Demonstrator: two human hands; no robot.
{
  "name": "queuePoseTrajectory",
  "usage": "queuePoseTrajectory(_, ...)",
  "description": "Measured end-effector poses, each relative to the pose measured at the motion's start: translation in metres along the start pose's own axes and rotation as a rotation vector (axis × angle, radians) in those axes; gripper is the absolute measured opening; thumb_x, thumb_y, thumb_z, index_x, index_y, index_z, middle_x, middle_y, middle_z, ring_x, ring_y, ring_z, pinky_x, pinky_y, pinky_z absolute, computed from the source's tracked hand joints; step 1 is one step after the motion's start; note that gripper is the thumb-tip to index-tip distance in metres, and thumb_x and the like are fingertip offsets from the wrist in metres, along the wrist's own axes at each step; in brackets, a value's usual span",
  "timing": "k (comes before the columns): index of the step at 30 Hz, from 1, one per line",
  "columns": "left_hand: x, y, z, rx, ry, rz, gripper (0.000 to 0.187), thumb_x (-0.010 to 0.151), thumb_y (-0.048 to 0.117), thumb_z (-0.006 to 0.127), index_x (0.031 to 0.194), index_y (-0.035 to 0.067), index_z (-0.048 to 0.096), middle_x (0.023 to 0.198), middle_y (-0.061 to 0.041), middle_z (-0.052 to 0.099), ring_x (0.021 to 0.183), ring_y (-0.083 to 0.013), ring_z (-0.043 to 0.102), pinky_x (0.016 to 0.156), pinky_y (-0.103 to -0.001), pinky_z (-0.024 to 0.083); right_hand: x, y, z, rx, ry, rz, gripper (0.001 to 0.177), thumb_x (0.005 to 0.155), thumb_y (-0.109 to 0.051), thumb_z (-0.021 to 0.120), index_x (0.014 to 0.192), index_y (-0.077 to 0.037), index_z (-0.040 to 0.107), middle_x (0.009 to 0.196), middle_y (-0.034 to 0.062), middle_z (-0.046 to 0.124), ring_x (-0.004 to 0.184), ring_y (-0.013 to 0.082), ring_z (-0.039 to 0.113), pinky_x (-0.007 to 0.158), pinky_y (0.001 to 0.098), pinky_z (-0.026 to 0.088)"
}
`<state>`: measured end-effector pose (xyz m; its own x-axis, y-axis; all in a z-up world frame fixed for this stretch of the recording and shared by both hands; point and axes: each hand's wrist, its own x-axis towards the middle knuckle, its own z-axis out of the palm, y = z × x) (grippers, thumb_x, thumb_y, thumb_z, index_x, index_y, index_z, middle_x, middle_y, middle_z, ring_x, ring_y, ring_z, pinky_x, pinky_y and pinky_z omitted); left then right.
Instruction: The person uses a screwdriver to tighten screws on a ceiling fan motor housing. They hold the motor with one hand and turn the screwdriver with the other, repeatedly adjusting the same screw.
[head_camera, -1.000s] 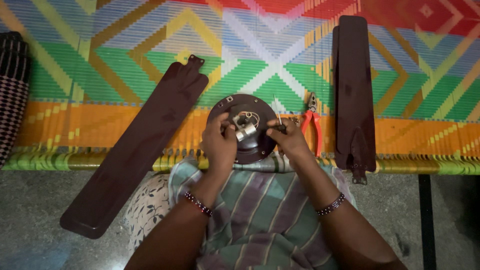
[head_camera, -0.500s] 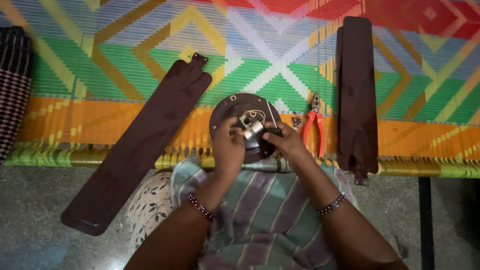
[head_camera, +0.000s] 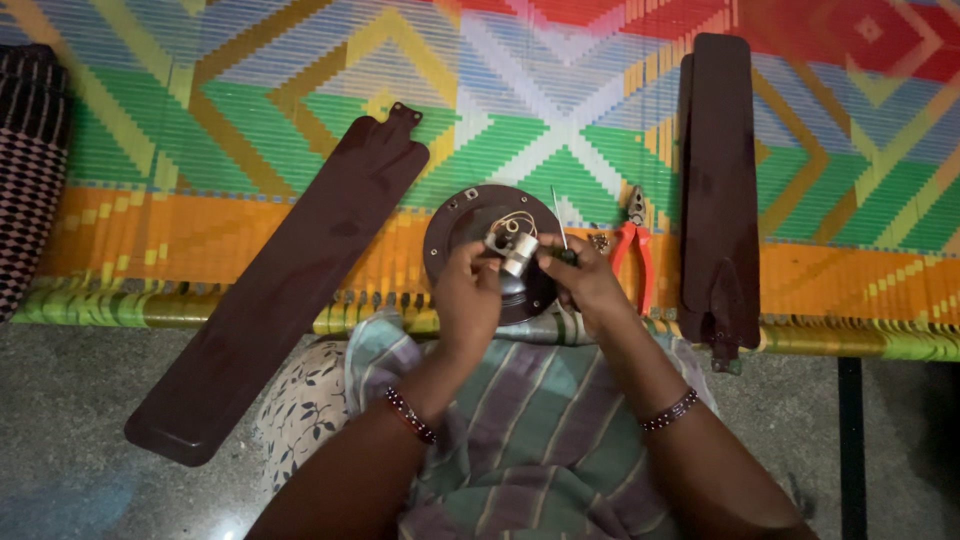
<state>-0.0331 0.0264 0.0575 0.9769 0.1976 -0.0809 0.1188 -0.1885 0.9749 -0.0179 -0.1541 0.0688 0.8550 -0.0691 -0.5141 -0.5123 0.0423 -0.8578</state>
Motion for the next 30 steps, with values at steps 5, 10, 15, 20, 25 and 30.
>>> queuePoseTrajectory(5, -0.01, 0.01, 0.001, 0.151, 0.042, 0.03, 0.03, 0.093, 0.014, 0.067, 0.119, 0.0, 0.065, 0.096, -0.015, 0.076, 0.082, -0.0266, 0.076, 0.072, -0.038, 0.059, -0.004, -0.005, 0.002, 0.058, -0.064, -0.042, 0.041, 0.091, -0.013, 0.069, 0.131, -0.006, 0.064, 0.086, -0.0023, 0.067, 0.046, 0.0051, 0.043, 0.038, 0.0229, 0.032)
queuePoseTrajectory(10, -0.021, 0.015, 0.002, 0.224, 0.056, 0.11, 0.032, 0.092, 0.013, 0.066, 0.121, 0.001, 0.062, 0.094, -0.015, 0.075, 0.081, -0.0296, 0.075, 0.071, -0.042, 0.058, -0.001, 0.001, 0.002, 0.046, -0.068, -0.052, 0.046, 0.091, -0.011, 0.07, 0.136, -0.007, 0.062, 0.088, -0.0016, 0.065, 0.049, 0.0047, 0.043, 0.039, 0.0218, 0.033)
queuePoseTrajectory(15, -0.025, 0.019, 0.002, 0.309, 0.127, 0.241, 0.028, 0.09, 0.014, 0.067, 0.117, 0.006, 0.064, 0.088, -0.014, 0.073, 0.08, -0.0343, 0.072, 0.072, -0.047, 0.056, 0.004, 0.011, 0.0, 0.007, -0.06, -0.084, 0.056, 0.086, -0.008, 0.073, 0.139, -0.007, 0.057, 0.099, -0.0023, 0.069, 0.061, 0.0052, 0.051, 0.046, 0.0217, 0.036)
queuePoseTrajectory(20, -0.01, 0.031, -0.015, 0.403, 0.106, 0.215, 0.014, 0.09, 0.015, 0.072, 0.104, 0.013, 0.071, 0.089, -0.012, 0.072, 0.084, -0.0362, 0.07, 0.073, -0.049, 0.054, 0.012, 0.024, 0.005, -0.124, -0.149, -0.306, 0.061, 0.084, -0.007, 0.078, 0.139, -0.003, 0.053, 0.102, 0.0019, 0.069, 0.089, 0.0098, 0.065, 0.079, 0.0256, 0.056)
queuePoseTrajectory(25, 0.019, 0.048, -0.028, 0.282, 0.044, 0.547, 0.028, 0.086, 0.009, 0.075, 0.114, 0.012, 0.072, 0.106, -0.013, 0.063, 0.104, -0.0353, 0.061, 0.09, -0.046, 0.05, 0.01, 0.027, 0.01, -0.218, -0.086, -0.289, 0.049, 0.086, -0.011, 0.079, 0.13, 0.002, 0.062, 0.095, 0.0048, 0.069, 0.084, 0.0123, 0.062, 0.073, 0.0282, 0.052)
queuePoseTrajectory(30, 0.038, 0.049, -0.022, 0.312, -0.01, 0.663, 0.027, 0.079, 0.01, 0.079, 0.106, 0.016, 0.078, 0.106, -0.008, 0.063, 0.107, -0.0323, 0.059, 0.093, -0.045, 0.049, 0.009, 0.023, 0.017, -0.227, -0.067, -0.436, 0.052, 0.083, -0.012, 0.081, 0.13, 0.001, 0.062, 0.097, 0.0031, 0.069, 0.085, 0.0104, 0.06, 0.077, 0.0263, 0.051)
